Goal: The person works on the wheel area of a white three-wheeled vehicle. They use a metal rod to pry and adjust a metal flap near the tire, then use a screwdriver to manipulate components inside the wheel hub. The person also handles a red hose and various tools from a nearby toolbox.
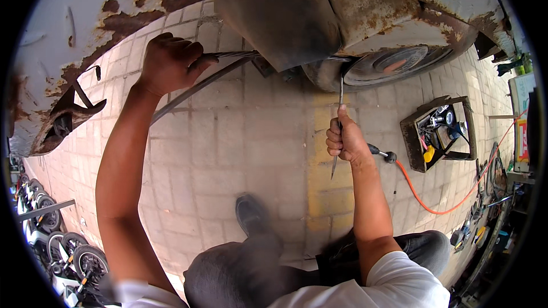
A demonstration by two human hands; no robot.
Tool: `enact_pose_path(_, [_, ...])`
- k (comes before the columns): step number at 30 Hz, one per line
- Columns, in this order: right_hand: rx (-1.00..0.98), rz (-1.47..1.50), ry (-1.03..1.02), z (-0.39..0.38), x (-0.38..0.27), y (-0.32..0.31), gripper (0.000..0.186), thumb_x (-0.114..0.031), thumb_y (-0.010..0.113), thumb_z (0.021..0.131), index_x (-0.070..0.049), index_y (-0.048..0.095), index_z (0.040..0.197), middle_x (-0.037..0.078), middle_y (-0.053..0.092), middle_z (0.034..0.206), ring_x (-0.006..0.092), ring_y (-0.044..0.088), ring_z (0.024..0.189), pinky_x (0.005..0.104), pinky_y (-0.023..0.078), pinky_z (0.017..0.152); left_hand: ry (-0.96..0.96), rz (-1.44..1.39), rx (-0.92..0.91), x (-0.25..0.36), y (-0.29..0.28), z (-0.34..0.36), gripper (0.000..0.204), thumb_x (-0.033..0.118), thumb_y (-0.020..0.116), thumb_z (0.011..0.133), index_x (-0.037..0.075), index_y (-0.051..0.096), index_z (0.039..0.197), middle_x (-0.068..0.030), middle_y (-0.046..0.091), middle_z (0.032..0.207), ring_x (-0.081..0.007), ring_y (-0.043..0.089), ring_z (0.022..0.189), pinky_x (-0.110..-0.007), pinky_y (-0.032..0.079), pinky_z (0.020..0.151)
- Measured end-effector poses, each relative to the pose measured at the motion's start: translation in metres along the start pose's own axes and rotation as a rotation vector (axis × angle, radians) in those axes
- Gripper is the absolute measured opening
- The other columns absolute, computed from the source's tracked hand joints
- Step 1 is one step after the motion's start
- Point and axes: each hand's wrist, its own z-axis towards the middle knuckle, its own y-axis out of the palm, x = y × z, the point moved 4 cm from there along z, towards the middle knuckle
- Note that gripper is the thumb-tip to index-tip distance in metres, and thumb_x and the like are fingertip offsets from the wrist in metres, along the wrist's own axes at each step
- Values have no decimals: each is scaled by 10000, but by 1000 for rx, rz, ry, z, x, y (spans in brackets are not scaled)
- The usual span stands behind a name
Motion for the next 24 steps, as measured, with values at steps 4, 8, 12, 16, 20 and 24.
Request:
enact_pose_path(4, [-18, 110, -4, -1, 3, 13, 603, -656, 329, 918, -154, 274, 589, -38, 170, 508, 102, 142, 418, 269, 147, 408, 3, 17, -1, 1, -2, 2, 365, 339, 720, 760, 116, 489, 588, -30, 479, 500, -222, 521, 470, -334, 409, 484])
enact_pose_path(8, [81, 276, -231, 35, 44, 37, 593, -647, 330, 923, -155, 280, 595, -35, 179, 511, 110, 152, 423, 272, 162, 410, 9, 20, 8, -1, -7, 5, 372, 347, 715, 766, 115, 490, 583, -35, 477, 492, -226, 517, 465, -333, 404, 481])
enact_pose_path(12, [158, 310, -324, 65, 67, 31, 593, -641, 325, 927, -153, 274, 594, -30, 185, 510, 114, 155, 424, 275, 170, 406, 2, -11, 17, 0, -6, 3, 364, 350, 712, 773, 116, 500, 591, -35, 476, 484, -231, 513, 458, -338, 407, 480])
enact_pose_path(16, [188, 244, -372, 73, 58, 17, 595, -639, 315, 930, -150, 264, 596, -22, 190, 512, 117, 158, 423, 287, 178, 402, 16, 39, -6, -1, -6, 4, 365, 351, 710, 776, 116, 500, 593, -33, 483, 489, -228, 524, 463, -334, 412, 478])
enact_pose_path(20, [161, 365, -367, 85, 53, 36, 596, -645, 311, 928, -154, 253, 595, -19, 182, 506, 119, 161, 418, 293, 176, 398, 17, 26, -8, -2, -5, 4, 366, 351, 705, 781, 111, 501, 595, -33, 479, 491, -229, 524, 463, -339, 409, 477])
enact_pose_path(24, [226, 343, -389, 86, 39, 38, 600, -648, 315, 926, -158, 235, 587, -23, 161, 503, 115, 156, 415, 295, 163, 397, 1, 3, -33, -2, 0, 2, 363, 348, 701, 782, 107, 502, 597, -36, 486, 503, -230, 525, 470, -339, 408, 480])
